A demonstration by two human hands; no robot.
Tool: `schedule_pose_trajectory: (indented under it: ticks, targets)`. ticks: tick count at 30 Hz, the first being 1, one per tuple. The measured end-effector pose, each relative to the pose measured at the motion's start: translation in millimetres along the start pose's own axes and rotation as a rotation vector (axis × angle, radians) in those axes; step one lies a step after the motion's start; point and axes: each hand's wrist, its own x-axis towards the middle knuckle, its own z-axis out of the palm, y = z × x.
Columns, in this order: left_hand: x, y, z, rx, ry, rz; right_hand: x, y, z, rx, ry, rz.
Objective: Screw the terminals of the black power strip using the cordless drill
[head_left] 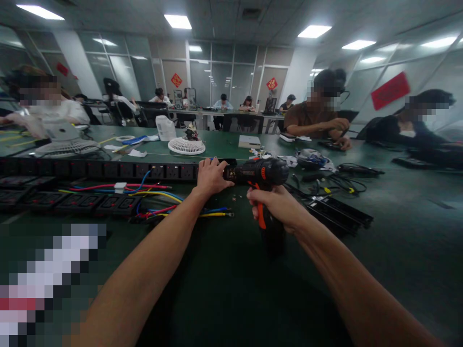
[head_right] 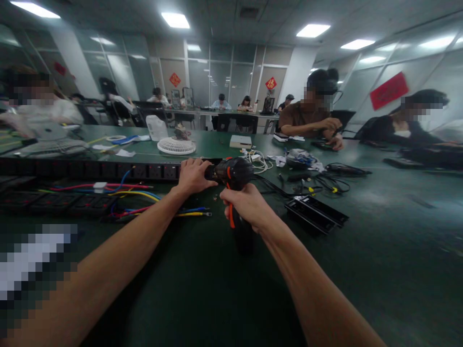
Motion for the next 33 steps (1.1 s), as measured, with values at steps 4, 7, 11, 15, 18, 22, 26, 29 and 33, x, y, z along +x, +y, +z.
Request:
schedule_pose_trajectory:
  ticks: [4,7,11,15,18,22,26,29,33]
  targets:
    - [-0.2,0.4,-1.4,-0.025,-0.007,-0.010,0.2,-0.8,-0.1,0.002,-0.009,-0.004]
    - [-0.2,0.3,-1.2,-0.039,-0.023,-0.016,0.1,-1.6,-0.6,-0.027,-0.010,-0.014]
    - [0.6,0.0,-0.1,-0.040,-0.006,-0.005,-0.3,-2.4,-0.1,-0.022,-0.001,0.005]
    - [0.5,0.3,-1.2,-0.025,0.008,0.001,-0.7,-3.1,1.3,0.004,-0.005,0.008]
    - [0.1,0.5,-2.6,-0.017,0.005,-0.003,-1.1,-4.2,1.5,-0.049,0.009,0.008]
    - [1.7,-0.8,-0.3,-0.014,0.003,0.012,0.6,-3.6,-0.4,-0.089,0.017,0.025]
    - [3.3,-1.9,2.3,-0.020,0.020,0.015,2.5,-1.6,-1.7,-0.077,0.021,0.028]
    - [3.0,-1.5,2.1,-0.021,0.017,0.017,3.2,0.0,-2.1,-0.088,0.012,0.024]
    - [2.2,-0.5,0.0,-0.012,0.025,0.017,3.8,1.2,-2.4,-0.109,0.010,0.031]
